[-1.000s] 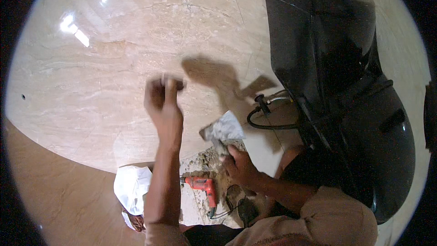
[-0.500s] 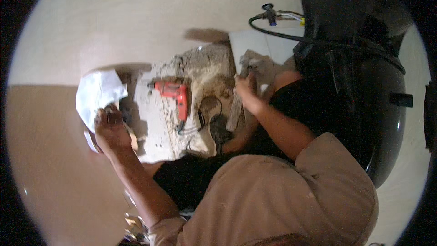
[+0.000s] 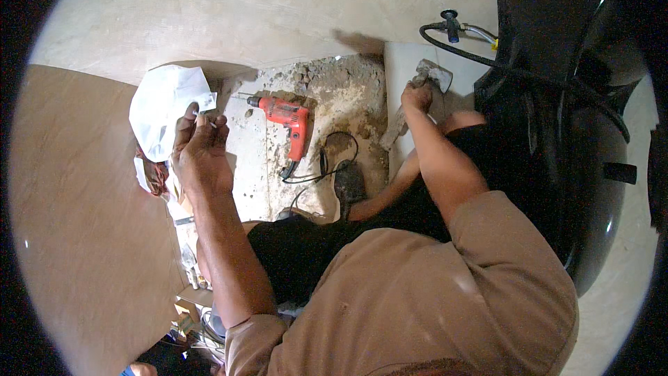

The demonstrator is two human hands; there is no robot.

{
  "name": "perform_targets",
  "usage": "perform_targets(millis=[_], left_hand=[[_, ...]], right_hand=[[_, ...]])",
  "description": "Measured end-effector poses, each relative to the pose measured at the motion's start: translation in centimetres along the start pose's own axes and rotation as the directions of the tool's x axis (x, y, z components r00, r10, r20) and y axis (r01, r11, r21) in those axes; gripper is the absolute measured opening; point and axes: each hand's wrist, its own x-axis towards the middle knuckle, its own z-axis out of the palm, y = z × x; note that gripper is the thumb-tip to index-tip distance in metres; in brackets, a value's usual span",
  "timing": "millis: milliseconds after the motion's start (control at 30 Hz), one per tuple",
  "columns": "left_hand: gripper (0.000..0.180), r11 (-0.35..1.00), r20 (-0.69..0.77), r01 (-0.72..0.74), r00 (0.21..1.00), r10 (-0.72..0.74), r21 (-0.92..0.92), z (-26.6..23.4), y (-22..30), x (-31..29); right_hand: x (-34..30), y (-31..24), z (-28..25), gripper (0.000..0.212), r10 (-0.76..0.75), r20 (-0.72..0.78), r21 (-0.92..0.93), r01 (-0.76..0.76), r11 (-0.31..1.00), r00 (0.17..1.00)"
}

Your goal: The person drills holes into a wall tile using a power drill and uses a small tool to scrape or clean the area around a toilet installation.

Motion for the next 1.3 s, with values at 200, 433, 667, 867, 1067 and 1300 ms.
perform_targets(millis=[200, 433, 667, 867, 1067, 1300], left_hand=[[0.027, 0.993, 0.133, 0.047, 0.991, -0.032, -0.111, 0.9, -1.9, 0.9], [0.021, 0.995, 0.092, 0.007, 0.996, -0.016, 0.097, 1.8, -0.3, -0.3], [0.037, 0.976, -0.005, 0.094, 0.995, -0.095, 0.198, 2.9, -4.0, -1.8], [0.023, 0.997, 0.109, 0.076, 0.991, -0.077, 0.015, 0.8, -2.4, -1.9], [0.024, 0.990, 0.096, 0.071, 0.992, -0.083, 0.121, 4.6, -3.8, -3.7], [0.026, 0.976, 0.254, 0.066, 0.960, -0.119, 0.209, 6.0, -5.7, -5.8]], right_hand=[[2.3, 1.2, 0.7, 0.054, -0.017, -0.121, 0.039, 0.022, 0.999, 0.993], [1.1, -0.6, -1.3, 0.049, -0.089, -0.103, 0.019, 0.092, 0.996, 0.991], [2.0, 5.0, -0.8, 0.050, -0.043, -0.204, -0.089, 0.025, 0.996, 0.978], [-2.0, -1.6, -3.0, 0.060, 0.090, 0.171, -0.030, -0.086, 0.996, 0.981], [-1.5, -1.1, -3.4, 0.082, 0.138, 0.151, -0.132, -0.118, 0.984, 0.979], [-3.7, -1.5, -5.7, 0.082, 0.067, 0.081, -0.055, -0.063, 0.996, 0.994]])
